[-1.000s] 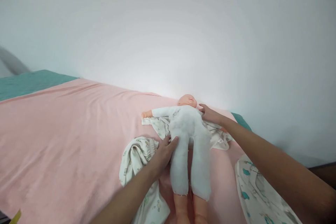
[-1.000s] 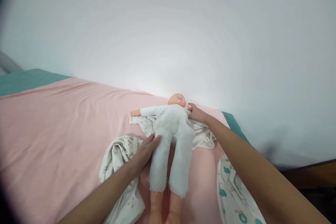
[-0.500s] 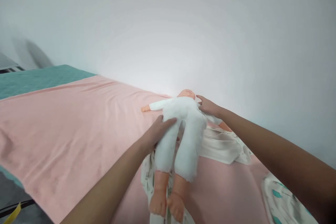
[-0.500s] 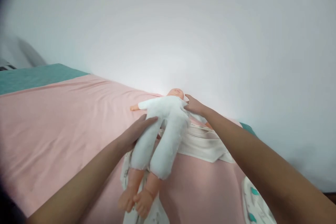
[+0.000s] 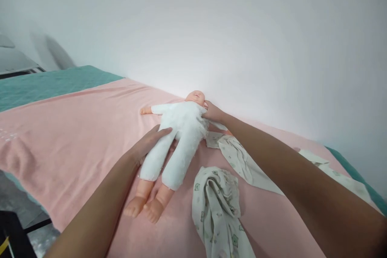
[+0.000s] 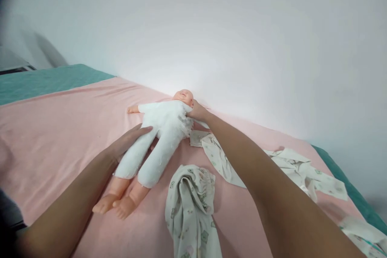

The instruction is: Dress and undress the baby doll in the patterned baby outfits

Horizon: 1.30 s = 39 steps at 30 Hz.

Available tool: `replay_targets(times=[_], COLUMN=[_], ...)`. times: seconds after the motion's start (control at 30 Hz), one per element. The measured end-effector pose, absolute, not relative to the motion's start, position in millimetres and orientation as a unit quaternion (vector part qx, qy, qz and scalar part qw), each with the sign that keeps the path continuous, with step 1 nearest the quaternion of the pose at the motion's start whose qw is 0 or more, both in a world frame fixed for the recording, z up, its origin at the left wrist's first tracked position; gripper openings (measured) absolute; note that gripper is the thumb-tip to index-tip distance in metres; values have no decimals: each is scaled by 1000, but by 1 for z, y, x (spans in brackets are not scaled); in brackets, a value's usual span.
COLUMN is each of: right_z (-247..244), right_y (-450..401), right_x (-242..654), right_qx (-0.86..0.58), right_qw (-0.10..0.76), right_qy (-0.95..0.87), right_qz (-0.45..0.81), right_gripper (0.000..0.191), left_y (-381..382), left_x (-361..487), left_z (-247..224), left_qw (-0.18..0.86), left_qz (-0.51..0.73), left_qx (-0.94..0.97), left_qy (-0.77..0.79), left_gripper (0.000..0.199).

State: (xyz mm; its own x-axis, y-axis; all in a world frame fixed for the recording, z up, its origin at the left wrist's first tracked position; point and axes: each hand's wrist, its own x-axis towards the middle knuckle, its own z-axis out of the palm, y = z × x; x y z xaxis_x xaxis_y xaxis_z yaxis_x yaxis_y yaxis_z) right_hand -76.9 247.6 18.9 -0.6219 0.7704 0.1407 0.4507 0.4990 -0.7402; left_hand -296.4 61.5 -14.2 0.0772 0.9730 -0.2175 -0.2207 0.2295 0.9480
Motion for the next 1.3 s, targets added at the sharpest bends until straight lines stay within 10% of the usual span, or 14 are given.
replay_targets(times=[0.2, 0.63, 0.97, 1.13, 1.3], right_z=[5, 15, 2, -5, 23], right_y=[248, 130, 60, 34, 17], right_x=[-16, 160, 159, 149, 139], right_qx=[-511, -590, -551, -582, -575], right_qw=[157, -3, -38, 45, 150], right_qy=[-791, -786, -818, -802, -782], right_qz=[296, 186, 161, 127, 189], right_gripper=[101, 58, 82, 35, 21], left_y=[54, -13, -37, -35, -53], left_x=[-291, -244, -140, -123, -102], left_z=[-15, 34, -10, 4, 49], left_qw=[622, 213, 167, 158, 424], left_qz=[482, 487, 165, 215, 532], left_qx=[374, 523, 768, 699, 504], left_qy=[491, 667, 596, 664, 532], left_gripper=[55, 42, 59, 18, 41])
